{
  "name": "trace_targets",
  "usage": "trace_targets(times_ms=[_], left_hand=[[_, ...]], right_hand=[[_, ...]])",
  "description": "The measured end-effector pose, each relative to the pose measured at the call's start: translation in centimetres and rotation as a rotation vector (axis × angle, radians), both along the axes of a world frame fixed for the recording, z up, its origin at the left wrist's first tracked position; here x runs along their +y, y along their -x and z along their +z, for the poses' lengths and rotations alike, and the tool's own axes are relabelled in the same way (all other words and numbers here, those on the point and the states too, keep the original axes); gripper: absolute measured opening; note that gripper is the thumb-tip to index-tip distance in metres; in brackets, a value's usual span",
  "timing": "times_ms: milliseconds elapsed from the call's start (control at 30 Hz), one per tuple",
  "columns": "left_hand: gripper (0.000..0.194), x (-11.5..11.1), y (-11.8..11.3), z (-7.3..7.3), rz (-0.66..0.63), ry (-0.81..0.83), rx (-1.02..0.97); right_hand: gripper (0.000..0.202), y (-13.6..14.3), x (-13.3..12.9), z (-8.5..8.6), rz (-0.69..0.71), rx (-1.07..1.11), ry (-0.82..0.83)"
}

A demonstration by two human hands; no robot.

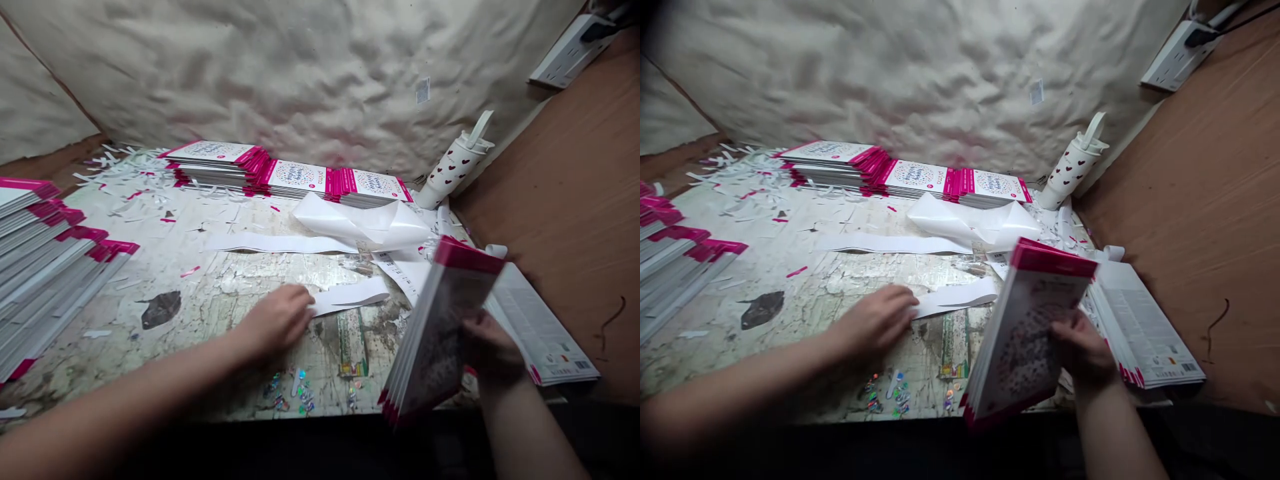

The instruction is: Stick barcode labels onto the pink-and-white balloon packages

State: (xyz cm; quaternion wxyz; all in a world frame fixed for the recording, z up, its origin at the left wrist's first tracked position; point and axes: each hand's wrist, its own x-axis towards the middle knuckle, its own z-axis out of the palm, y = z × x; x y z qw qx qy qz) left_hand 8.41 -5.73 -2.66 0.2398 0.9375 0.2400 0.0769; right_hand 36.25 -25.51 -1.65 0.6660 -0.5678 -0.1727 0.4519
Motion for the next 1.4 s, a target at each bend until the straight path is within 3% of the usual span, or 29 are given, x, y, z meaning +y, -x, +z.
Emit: trace_targets(times_ms=[100,200,300,367,433,533,633,700,800,867,933,1033,1133,1200,1267,1333,1400], left_hand=[[0.061,-2.7,1.7,-1.8,-0.117,-0.169,0.142],[0.065,-2.8,3.3,-2.5,-0.118,-0.227,0.235],[0.066,-1.5,5.5,-2.3,-0.095,-0.252,0.256],[0.067,-0.5,7.2,-2.0,-0.068,-0.253,0.257],[0.067,0.4,8.8,-1.8,-0.039,-0.249,0.244],[0.066,1.2,10.6,-1.7,-0.024,-0.249,0.220],[0.067,1.3,11.3,-1.8,-0.007,-0.267,0.203],[0.067,1.1,11.3,-1.9,-0.003,-0.269,0.198],[0.063,1.1,11.2,-2.1,-0.036,-0.253,0.197],[0.059,1.4,11.4,-2.2,-0.064,-0.246,0.192],[0.058,1.7,11.9,-2.3,-0.071,-0.239,0.182],[0.059,2.0,12.6,-2.3,-0.034,-0.230,0.158],[0.059,2.2,13.0,-2.5,-0.023,-0.233,0.148],[0.059,2.4,13.2,-2.7,-0.028,-0.250,0.136],[0.061,2.8,13.6,-2.8,-0.026,-0.284,0.087],[0.062,3.3,13.8,-2.5,0.008,-0.294,0.020],[0.058,3.6,13.3,-1.6,0.076,-0.260,-0.053]], right_hand=[[0.037,4.3,2.7,-0.2,0.367,0.234,0.063],[0.038,7.9,5.1,-1.4,0.465,0.387,0.100],[0.029,8.4,7.0,-2.5,0.236,0.392,0.045],[0.027,7.2,8.0,-2.9,0.005,0.319,-0.043],[0.029,5.5,8.3,-3.1,-0.135,0.214,-0.112],[0.030,3.4,7.7,-2.6,-0.180,0.097,-0.130],[0.028,3.2,7.1,-0.6,-0.162,0.096,-0.089],[0.028,4.6,7.5,1.4,-0.024,0.126,-0.048],[0.030,8.3,9.7,3.6,0.367,0.217,-0.002],[0.033,10.6,11.7,3.5,0.595,0.266,0.047],[0.032,12.1,13.4,2.3,0.665,0.248,0.153],[0.029,12.4,14.9,-0.4,0.561,0.169,0.310],[0.032,11.8,14.8,-1.7,0.524,0.096,0.295],[0.041,11.0,14.2,-1.3,0.534,-0.096,0.247],[0.047,9.0,13.3,-0.2,0.454,-0.476,0.252],[0.038,5.3,12.1,1.2,0.237,-0.905,0.304],[0.026,0.4,10.9,2.3,-0.032,-1.177,0.355]])
